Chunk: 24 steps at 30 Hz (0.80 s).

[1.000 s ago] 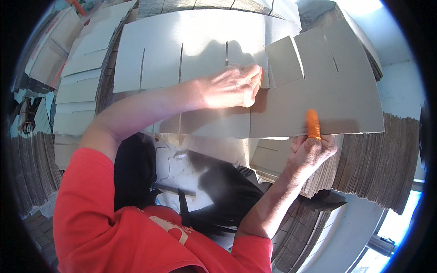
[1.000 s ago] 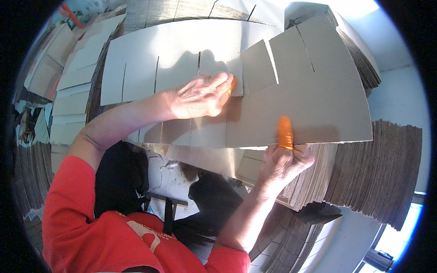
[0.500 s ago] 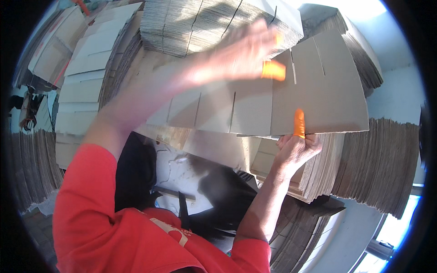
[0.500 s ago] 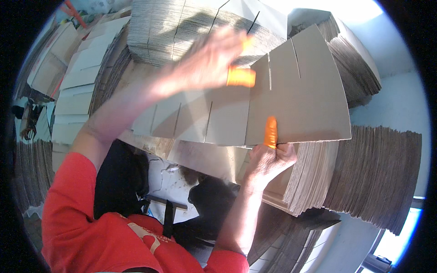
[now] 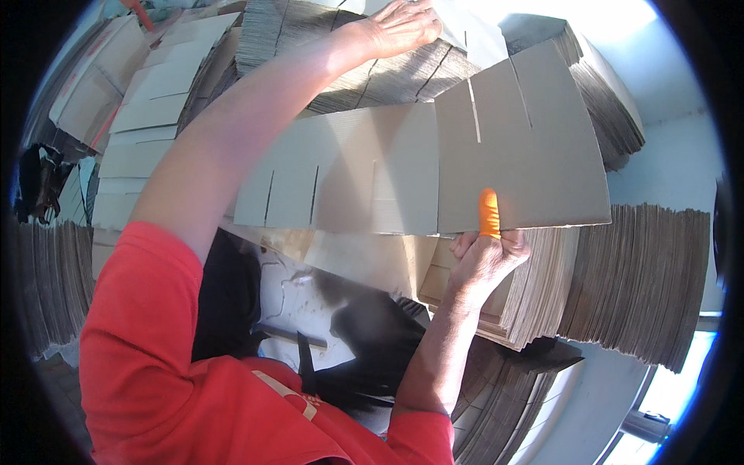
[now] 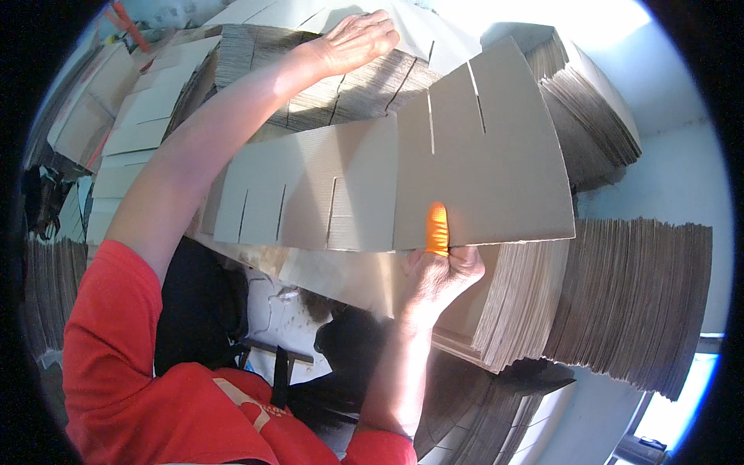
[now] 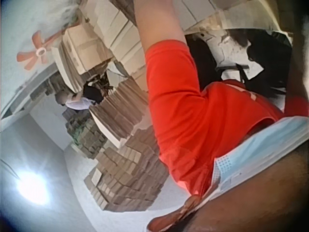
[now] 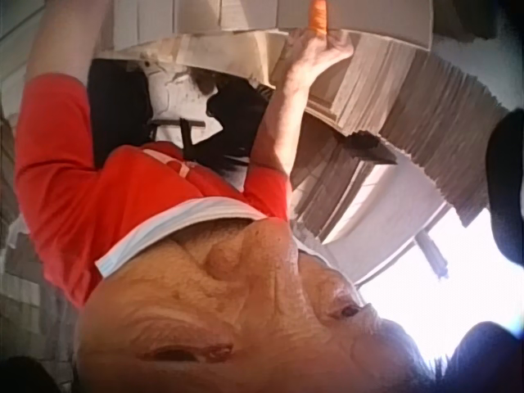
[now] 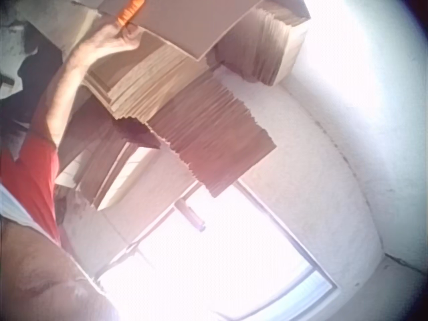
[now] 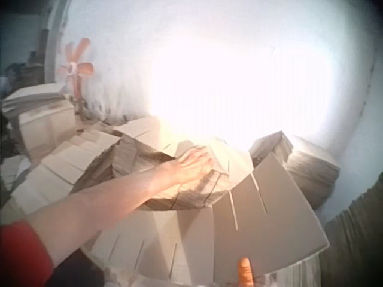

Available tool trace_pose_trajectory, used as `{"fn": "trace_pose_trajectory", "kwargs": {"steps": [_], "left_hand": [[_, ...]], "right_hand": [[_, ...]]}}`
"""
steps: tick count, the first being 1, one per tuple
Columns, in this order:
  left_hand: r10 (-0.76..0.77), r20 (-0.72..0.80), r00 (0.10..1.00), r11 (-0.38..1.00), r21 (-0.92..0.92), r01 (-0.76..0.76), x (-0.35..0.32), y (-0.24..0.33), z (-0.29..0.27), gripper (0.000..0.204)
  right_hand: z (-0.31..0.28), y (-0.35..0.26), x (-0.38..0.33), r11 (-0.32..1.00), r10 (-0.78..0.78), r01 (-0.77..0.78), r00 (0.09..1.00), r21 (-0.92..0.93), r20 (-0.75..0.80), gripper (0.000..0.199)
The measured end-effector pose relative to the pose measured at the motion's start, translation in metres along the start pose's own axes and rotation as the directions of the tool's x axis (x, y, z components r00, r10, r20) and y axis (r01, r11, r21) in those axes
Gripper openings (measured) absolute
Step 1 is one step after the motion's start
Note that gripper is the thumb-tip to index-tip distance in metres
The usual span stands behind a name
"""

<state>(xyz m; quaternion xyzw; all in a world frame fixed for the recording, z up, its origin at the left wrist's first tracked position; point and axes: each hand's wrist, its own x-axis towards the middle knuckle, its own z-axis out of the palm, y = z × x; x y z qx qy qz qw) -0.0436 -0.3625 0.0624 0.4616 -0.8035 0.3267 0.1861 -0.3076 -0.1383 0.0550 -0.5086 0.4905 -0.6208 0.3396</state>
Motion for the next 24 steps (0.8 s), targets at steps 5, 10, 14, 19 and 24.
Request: {"fn": "trace_pose_trajectory", "kwargs": {"steps": [5,10,14,19,24], "left_hand": [[0.14,0.08,0.987,0.968,0.199,-0.153,-0.011,0.043,-0.042,0.029],[0.278,0.083,0.957,0.955,0.082,-0.285,-0.021,0.075,-0.071,0.023],[0.309,-0.018,0.951,0.931,-0.198,-0.306,-0.045,0.101,-0.086,0.026],[0.299,0.001,0.954,0.953,-0.047,-0.299,-0.061,0.112,-0.109,0.024],[0.364,-0.053,0.93,0.897,-0.25,-0.365,-0.093,0.151,-0.142,0.032]], "right_hand": [[0.007,-0.018,-0.001,0.994,0.084,-0.082,0.996,0.074,-0.032,0.03],[0.001,-0.007,0.002,0.999,-0.036,0.036,0.999,-0.034,0.015,0.023],[0.007,0.001,0.002,0.99,-0.088,0.086,0.996,-0.113,-0.013,0.02],[-0.002,-0.02,0.006,0.978,-0.084,0.094,0.994,-0.184,0.064,0.023],[0.0,-0.017,0.003,0.945,-0.193,0.206,0.978,-0.255,0.076,0.021]]}}
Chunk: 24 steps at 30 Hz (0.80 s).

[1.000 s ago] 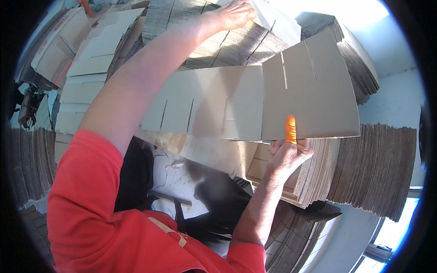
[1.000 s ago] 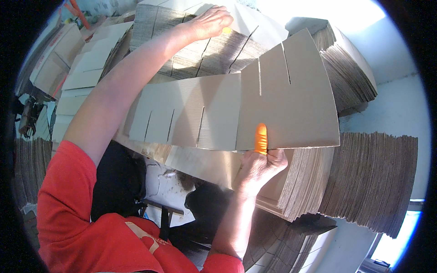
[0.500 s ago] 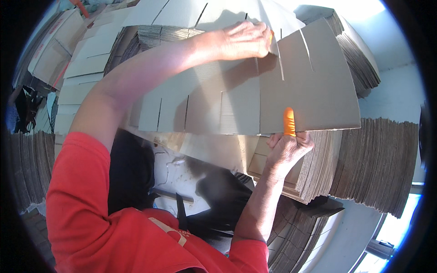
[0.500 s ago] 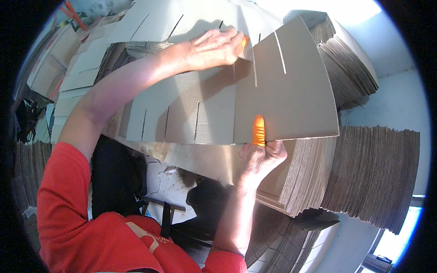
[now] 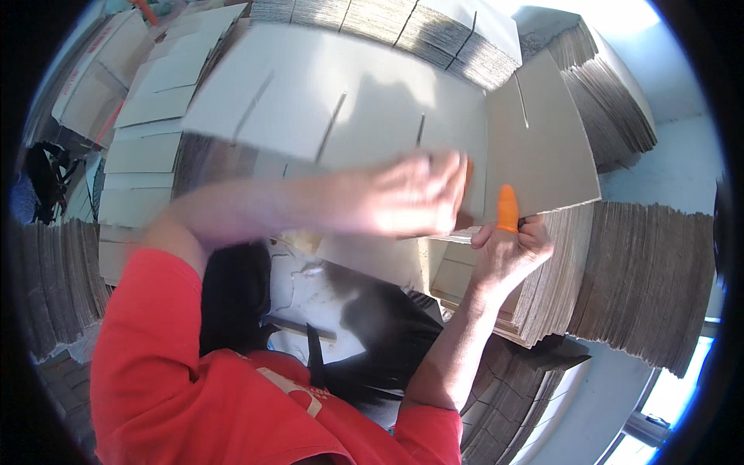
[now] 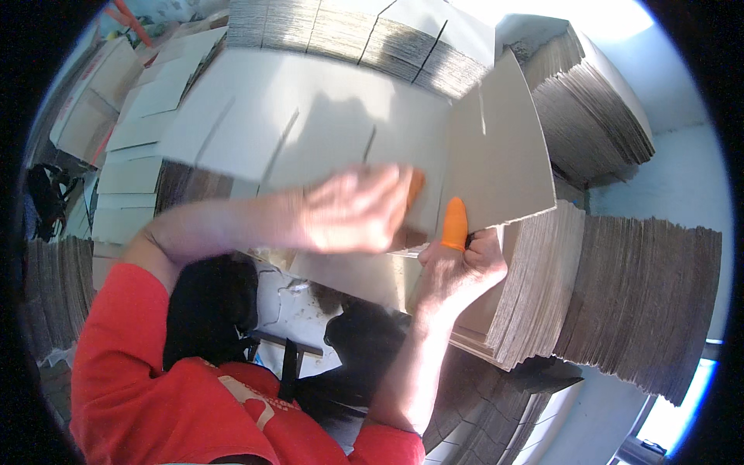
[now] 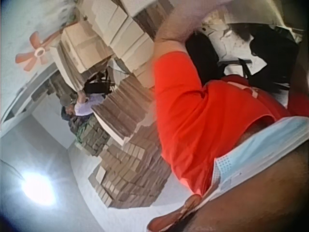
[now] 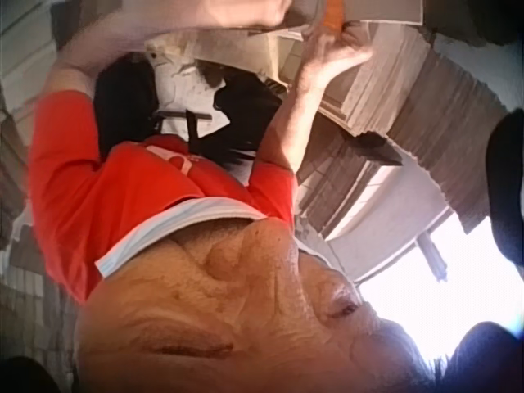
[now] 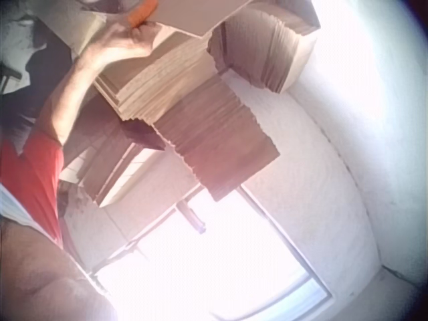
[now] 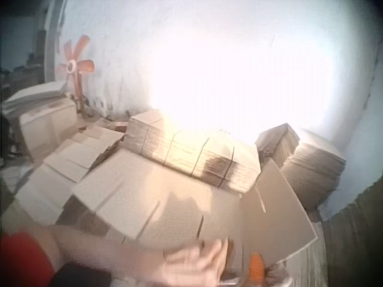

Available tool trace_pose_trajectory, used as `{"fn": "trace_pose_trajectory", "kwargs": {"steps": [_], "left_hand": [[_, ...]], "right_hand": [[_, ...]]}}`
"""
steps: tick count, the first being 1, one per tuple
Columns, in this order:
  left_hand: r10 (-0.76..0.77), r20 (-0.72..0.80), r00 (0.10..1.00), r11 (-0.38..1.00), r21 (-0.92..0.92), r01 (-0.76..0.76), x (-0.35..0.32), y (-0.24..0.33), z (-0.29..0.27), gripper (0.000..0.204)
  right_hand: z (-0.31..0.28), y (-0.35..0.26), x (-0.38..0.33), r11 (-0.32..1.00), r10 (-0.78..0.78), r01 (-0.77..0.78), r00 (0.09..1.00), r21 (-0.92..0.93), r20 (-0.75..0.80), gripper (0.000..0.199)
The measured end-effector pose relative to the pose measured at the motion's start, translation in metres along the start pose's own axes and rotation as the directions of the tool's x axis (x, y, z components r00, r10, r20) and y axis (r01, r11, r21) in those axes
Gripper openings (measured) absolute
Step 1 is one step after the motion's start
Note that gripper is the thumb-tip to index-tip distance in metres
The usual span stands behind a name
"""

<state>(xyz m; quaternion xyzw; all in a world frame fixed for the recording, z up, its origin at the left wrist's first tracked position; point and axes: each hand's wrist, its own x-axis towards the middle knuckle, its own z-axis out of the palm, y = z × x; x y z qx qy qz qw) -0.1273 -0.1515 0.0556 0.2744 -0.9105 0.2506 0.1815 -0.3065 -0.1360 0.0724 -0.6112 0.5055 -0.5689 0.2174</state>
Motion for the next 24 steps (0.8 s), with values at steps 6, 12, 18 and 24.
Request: {"fn": "trace_pose_trajectory", "kwargs": {"steps": [6,12,18,24], "left_hand": [[-0.462,0.017,0.887,0.711,-0.591,0.382,0.006,-0.012,0.002,0.078],[-0.717,0.005,0.697,0.646,-0.369,0.668,0.035,-0.179,0.048,0.068],[-0.572,0.099,0.814,0.819,0.028,0.572,0.022,-0.208,0.118,0.035],[-0.507,0.377,0.775,0.842,0.028,0.538,0.044,-0.2,0.09,0.036]], "right_hand": [[0.002,0.007,0.001,0.99,0.134,-0.135,0.99,-0.038,-0.049,0.019],[-0.006,0.024,-0.004,0.994,-0.044,0.041,0.999,-0.097,-0.027,0.019],[0.003,0.016,-0.009,0.992,0.118,-0.115,0.991,0.058,-0.057,0.025],[0.006,0.001,-0.012,0.961,0.188,-0.195,0.981,-0.198,-0.055,0.015]]}}
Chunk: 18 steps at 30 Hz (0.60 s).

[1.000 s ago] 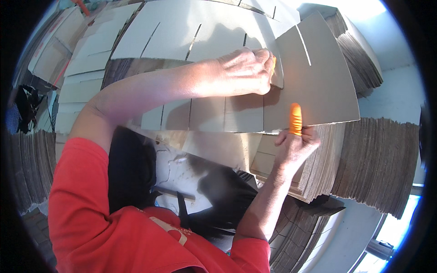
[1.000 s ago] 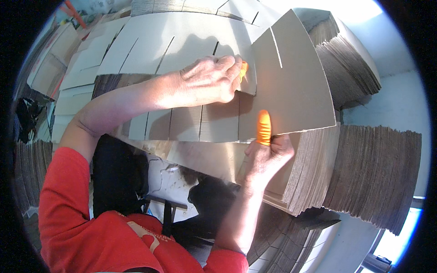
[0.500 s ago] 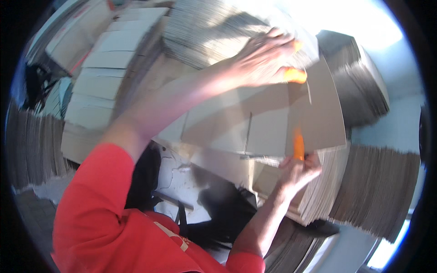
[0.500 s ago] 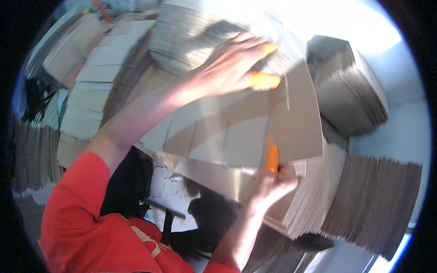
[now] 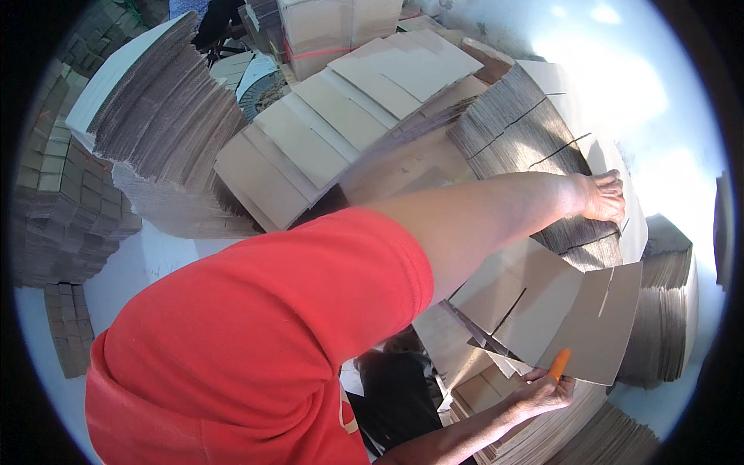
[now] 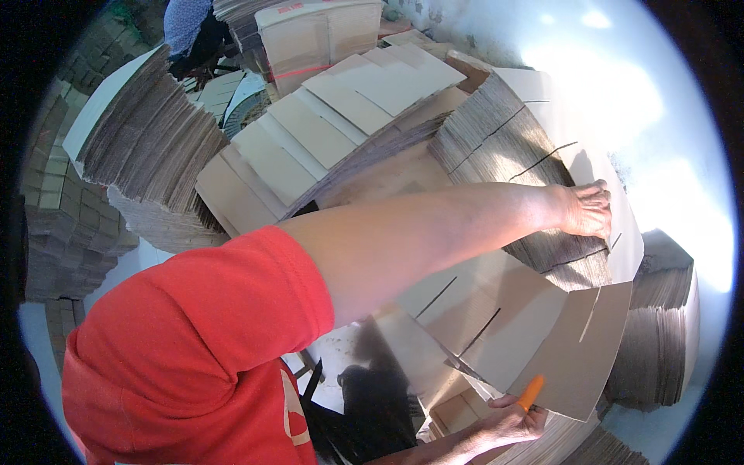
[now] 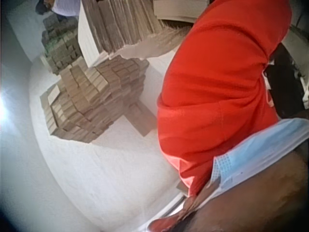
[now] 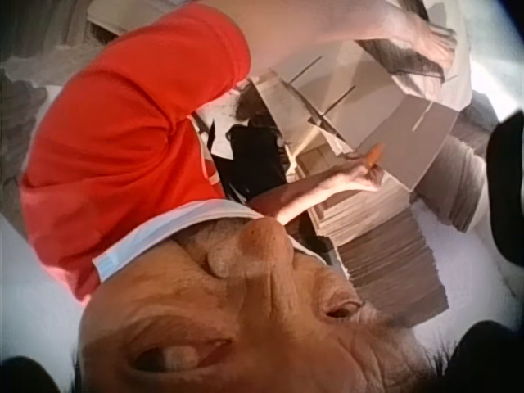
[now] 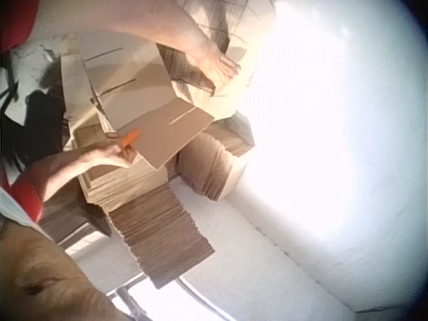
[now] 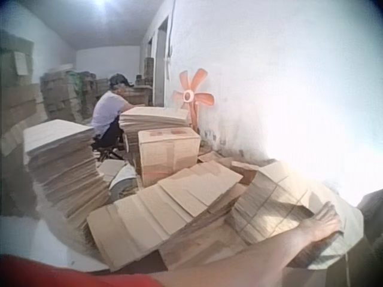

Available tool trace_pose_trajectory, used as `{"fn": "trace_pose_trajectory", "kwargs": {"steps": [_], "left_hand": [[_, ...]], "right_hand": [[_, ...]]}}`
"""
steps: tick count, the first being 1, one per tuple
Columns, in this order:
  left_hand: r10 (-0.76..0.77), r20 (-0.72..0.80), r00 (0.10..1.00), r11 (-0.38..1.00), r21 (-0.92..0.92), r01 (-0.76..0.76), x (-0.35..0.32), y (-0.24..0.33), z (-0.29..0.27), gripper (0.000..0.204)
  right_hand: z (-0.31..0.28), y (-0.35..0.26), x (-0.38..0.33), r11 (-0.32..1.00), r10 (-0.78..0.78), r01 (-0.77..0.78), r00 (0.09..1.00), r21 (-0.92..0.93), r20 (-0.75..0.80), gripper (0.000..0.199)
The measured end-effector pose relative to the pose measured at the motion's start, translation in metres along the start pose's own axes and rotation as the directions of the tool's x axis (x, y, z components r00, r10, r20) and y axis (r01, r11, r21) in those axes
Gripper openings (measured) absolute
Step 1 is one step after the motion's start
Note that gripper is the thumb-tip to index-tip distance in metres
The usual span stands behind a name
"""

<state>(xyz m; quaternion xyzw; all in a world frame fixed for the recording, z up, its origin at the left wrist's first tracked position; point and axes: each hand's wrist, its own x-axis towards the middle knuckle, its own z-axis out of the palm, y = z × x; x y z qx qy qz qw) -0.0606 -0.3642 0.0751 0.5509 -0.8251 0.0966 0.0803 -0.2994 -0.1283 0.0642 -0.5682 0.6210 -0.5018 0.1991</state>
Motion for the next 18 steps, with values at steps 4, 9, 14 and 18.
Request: {"fn": "trace_pose_trajectory", "kwargs": {"steps": [4,9,14,18], "left_hand": [[-0.205,-0.156,0.966,0.871,-0.479,0.108,-0.008,0.013,-0.022,0.036],[-0.26,-0.267,0.928,0.815,-0.576,0.063,0.009,-0.025,-0.02,0.023],[-0.348,-0.544,0.763,0.9,-0.423,0.109,0.016,-0.038,0.035,0.031],[0.144,-0.45,0.881,0.984,0.163,-0.078,0.003,-0.007,-0.017,0.032]], "right_hand": [[-0.01,0.03,0.009,0.995,-0.049,0.046,0.998,0.086,0.044,0.037],[0.001,0.01,0.003,0.98,-0.081,0.073,0.996,0.182,0.036,0.022],[0.001,0.003,0.0,0.941,-0.064,0.028,0.994,0.337,0.094,0.019],[-0.009,0.022,0.002,0.93,-0.101,0.075,0.994,0.36,0.052,0.028]]}}
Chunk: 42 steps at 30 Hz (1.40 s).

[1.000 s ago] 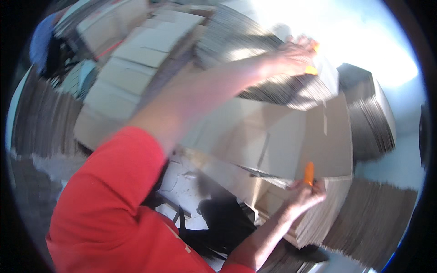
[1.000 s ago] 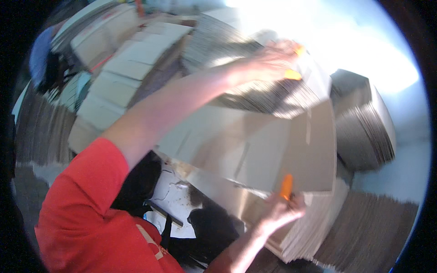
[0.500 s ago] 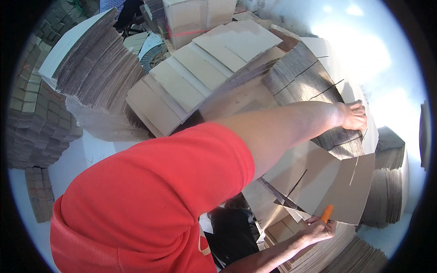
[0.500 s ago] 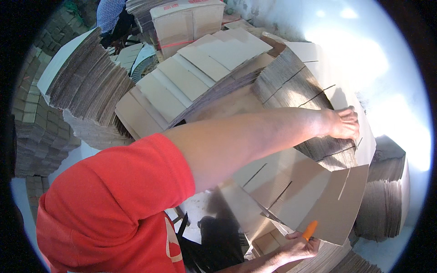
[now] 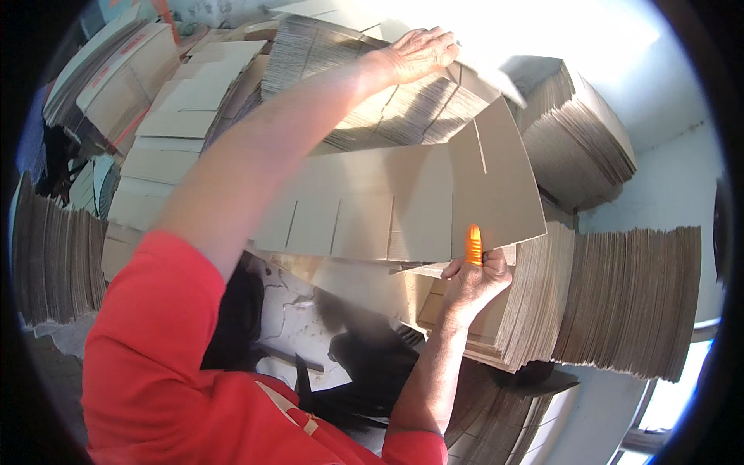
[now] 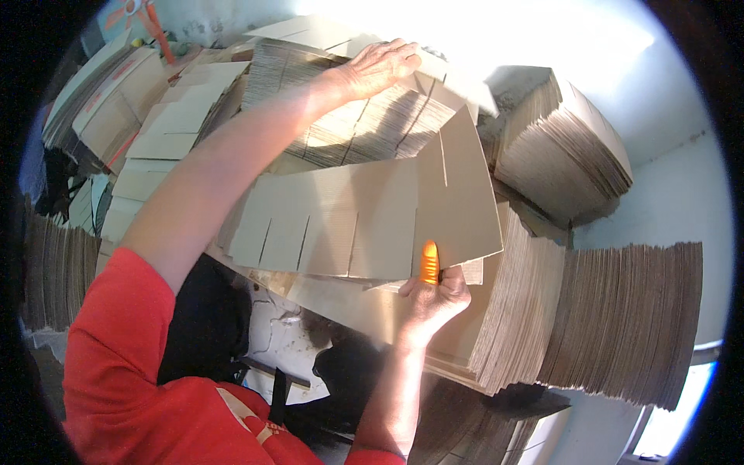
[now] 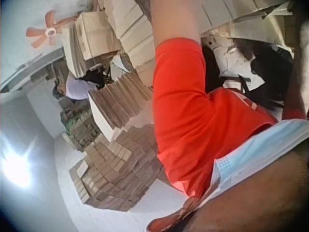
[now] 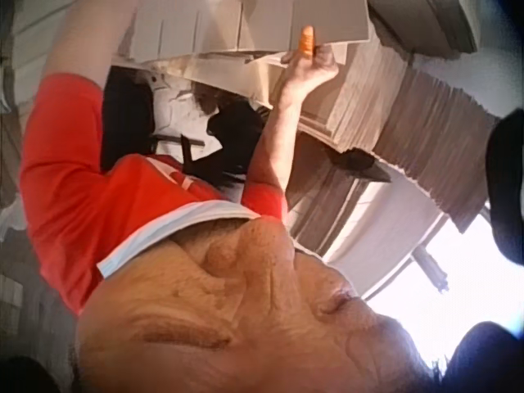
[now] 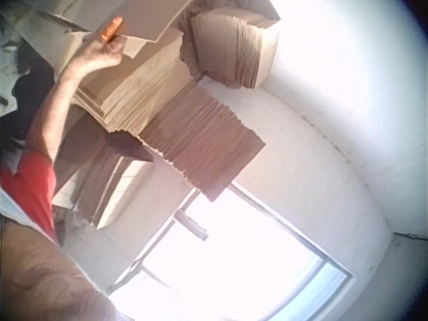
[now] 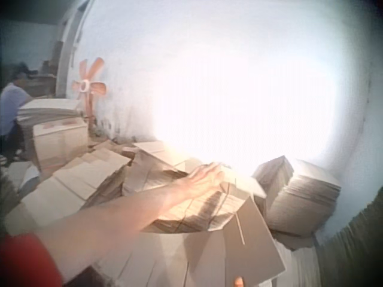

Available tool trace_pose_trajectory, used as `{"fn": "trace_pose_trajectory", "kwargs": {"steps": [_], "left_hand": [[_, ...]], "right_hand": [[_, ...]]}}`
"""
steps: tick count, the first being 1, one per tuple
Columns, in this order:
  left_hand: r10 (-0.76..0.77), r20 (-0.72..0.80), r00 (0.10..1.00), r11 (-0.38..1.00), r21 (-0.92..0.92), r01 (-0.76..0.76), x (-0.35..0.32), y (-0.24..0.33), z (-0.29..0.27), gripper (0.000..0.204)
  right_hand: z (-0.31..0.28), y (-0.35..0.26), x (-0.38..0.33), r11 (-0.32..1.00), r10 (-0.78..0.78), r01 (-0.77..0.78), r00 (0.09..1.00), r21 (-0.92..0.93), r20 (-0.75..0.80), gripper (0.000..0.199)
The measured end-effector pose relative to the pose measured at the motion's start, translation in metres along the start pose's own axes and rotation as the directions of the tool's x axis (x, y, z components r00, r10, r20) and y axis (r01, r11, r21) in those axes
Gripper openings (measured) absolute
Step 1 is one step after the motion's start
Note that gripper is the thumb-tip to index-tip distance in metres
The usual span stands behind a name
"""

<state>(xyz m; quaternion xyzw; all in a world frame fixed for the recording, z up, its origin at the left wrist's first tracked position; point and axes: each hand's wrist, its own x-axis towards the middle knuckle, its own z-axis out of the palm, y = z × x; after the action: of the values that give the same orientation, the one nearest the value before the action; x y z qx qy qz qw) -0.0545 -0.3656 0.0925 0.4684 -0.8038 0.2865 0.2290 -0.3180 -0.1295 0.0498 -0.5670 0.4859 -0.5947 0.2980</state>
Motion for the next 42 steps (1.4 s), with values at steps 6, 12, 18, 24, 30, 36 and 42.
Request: {"fn": "trace_pose_trajectory", "kwargs": {"steps": [6,12,18,24,30,36,42], "left_hand": [[0.228,0.088,0.97,0.956,0.168,-0.24,-0.015,0.033,-0.038,0.022],[0.23,0.013,0.973,0.97,0.077,-0.23,-0.04,0.058,-0.056,0.019],[0.152,0.022,0.988,0.979,0.134,-0.153,-0.057,0.041,-0.063,0.018],[0.296,-0.032,0.955,0.95,0.116,-0.291,-0.066,0.071,-0.083,0.033],[0.318,-0.086,0.944,0.948,0.03,-0.316,-0.093,0.102,-0.112,0.037],[0.229,0.055,0.972,0.972,-0.074,-0.225,-0.104,0.104,-0.144,0.031],[0.294,-0.114,0.949,0.924,-0.221,-0.313,-0.103,0.084,-0.144,0.018]], "right_hand": [[0.008,-0.006,-0.009,0.999,-0.016,0.019,0.998,0.042,-0.066,0.03],[0.001,0.004,-0.016,0.999,-0.046,0.045,0.998,-0.024,-0.05,0.009],[0.004,-0.02,-0.018,0.989,-0.073,0.07,0.997,-0.133,-0.015,0.007],[0.007,-0.018,-0.019,0.966,-0.17,0.167,0.985,-0.195,0.002,0.022],[0.009,-0.027,-0.025,0.898,-0.173,0.159,0.985,-0.41,0.004,0.067],[0.022,-0.061,-0.036,0.828,-0.121,0.167,0.985,-0.535,0.121,0.078],[0.032,-0.067,-0.032,0.735,-0.233,0.295,0.955,-0.611,0.182,0.07]]}}
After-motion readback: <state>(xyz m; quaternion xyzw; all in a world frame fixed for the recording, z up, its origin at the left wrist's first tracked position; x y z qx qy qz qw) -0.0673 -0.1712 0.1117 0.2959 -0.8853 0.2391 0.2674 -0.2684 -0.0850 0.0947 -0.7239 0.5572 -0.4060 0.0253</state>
